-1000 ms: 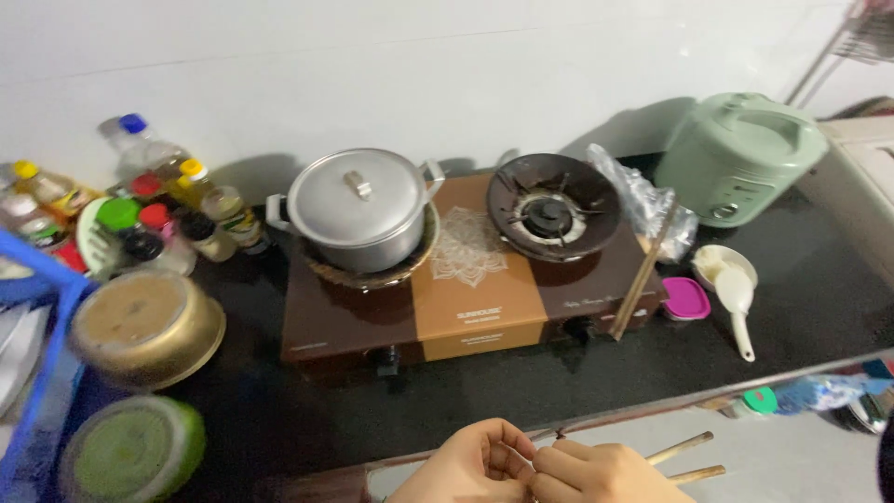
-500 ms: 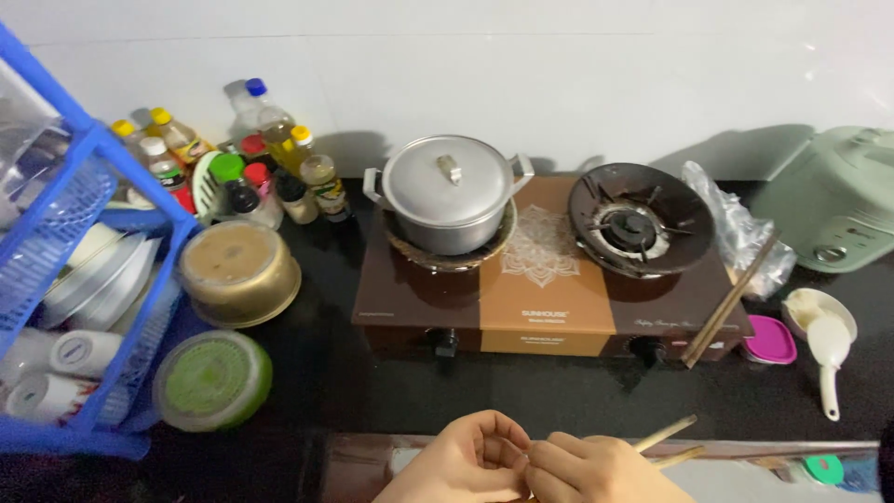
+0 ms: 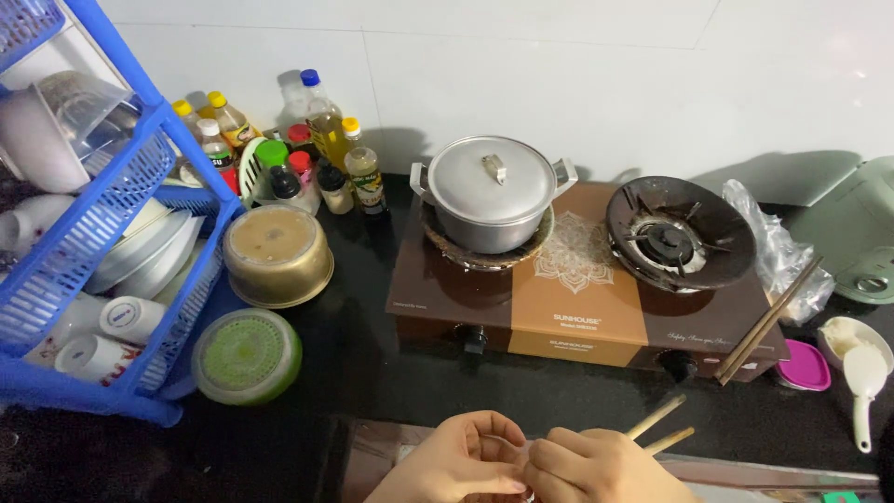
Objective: Stirring cooked vegetables in a pot using chopsticks in a kitchen setting.
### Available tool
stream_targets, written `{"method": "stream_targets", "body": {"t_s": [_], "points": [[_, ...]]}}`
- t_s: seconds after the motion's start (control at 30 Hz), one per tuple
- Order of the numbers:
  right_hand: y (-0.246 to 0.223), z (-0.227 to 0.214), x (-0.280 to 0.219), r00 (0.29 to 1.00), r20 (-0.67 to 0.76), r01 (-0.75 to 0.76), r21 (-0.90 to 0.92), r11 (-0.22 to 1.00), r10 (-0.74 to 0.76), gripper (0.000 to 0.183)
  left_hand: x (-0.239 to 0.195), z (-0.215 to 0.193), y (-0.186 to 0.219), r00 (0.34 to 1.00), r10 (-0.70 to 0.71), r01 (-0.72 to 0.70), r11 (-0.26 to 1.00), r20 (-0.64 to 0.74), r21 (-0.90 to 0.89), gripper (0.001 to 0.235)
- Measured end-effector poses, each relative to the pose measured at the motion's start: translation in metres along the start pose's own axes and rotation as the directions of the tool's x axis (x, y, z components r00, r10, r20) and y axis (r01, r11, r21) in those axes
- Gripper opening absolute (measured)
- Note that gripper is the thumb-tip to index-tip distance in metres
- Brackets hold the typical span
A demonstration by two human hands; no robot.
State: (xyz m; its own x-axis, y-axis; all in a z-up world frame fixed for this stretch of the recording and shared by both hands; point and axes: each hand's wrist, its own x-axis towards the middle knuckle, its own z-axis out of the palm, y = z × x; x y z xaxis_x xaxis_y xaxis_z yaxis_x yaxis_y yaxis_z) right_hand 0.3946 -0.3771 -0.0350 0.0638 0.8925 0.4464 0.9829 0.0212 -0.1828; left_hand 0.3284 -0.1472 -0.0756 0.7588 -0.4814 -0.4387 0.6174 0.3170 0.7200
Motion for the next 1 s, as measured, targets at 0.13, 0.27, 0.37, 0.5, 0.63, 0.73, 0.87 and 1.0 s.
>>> {"method": "stream_targets", "body": {"t_s": [0.13, 0.27, 0.37, 0.5, 0.63, 0.73, 0.87, 1.0], "points": [[-0.002, 0.0, 0.005, 1.0, 0.017, 0.01, -0.015, 1.0, -0.01, 0.023, 0.0, -0.006, -0.002, 1.0, 0.011, -0.011, 1.0, -0.002, -0.005, 0.042], [-0.002, 0.0, 0.006, 0.998, 0.043, -0.051, 0.059, 0.997, 0.049, 0.019, 0.0, -0.009, -0.003, 1.0, 0.011, -0.011, 1.0, -0.013, 0.029, 0.041], [-0.004, -0.004, 0.011, 0.996, 0.05, -0.082, 0.088, 0.993, 0.078, 0.018, -0.001, -0.01, -0.002, 1.0, 0.025, -0.025, 0.999, -0.006, 0.044, 0.04], [-0.007, -0.012, 0.019, 0.998, 0.04, 0.043, -0.055, 0.998, -0.041, 0.022, 0.002, -0.009, 0.0, 1.0, -0.014, 0.015, 1.0, -0.011, 0.013, 0.039], [-0.008, -0.016, 0.019, 0.998, 0.054, 0.022, -0.064, 0.998, -0.019, 0.024, 0.006, -0.008, 0.003, 0.999, -0.046, 0.045, 0.997, 0.009, 0.064, 0.041], [-0.009, -0.022, 0.013, 0.994, 0.095, -0.038, -0.071, 0.997, 0.044, 0.023, 0.009, -0.004, 0.008, 0.999, -0.028, 0.026, 0.998, 0.04, 0.05, 0.041], [-0.021, -0.036, 0.006, 0.977, 0.076, -0.197, -0.012, 0.98, 0.198, 0.022, 0.017, 0.011, 0.024, 0.994, -0.104, 0.099, 0.99, 0.04, 0.104, 0.04], [-0.037, -0.045, -0.012, 0.934, 0.033, -0.352, -0.064, 0.934, 0.355, 0.023, 0.04, 0.02, 0.024, 0.978, -0.132, 0.11, 0.984, 0.159, 0.142, 0.038]]}}
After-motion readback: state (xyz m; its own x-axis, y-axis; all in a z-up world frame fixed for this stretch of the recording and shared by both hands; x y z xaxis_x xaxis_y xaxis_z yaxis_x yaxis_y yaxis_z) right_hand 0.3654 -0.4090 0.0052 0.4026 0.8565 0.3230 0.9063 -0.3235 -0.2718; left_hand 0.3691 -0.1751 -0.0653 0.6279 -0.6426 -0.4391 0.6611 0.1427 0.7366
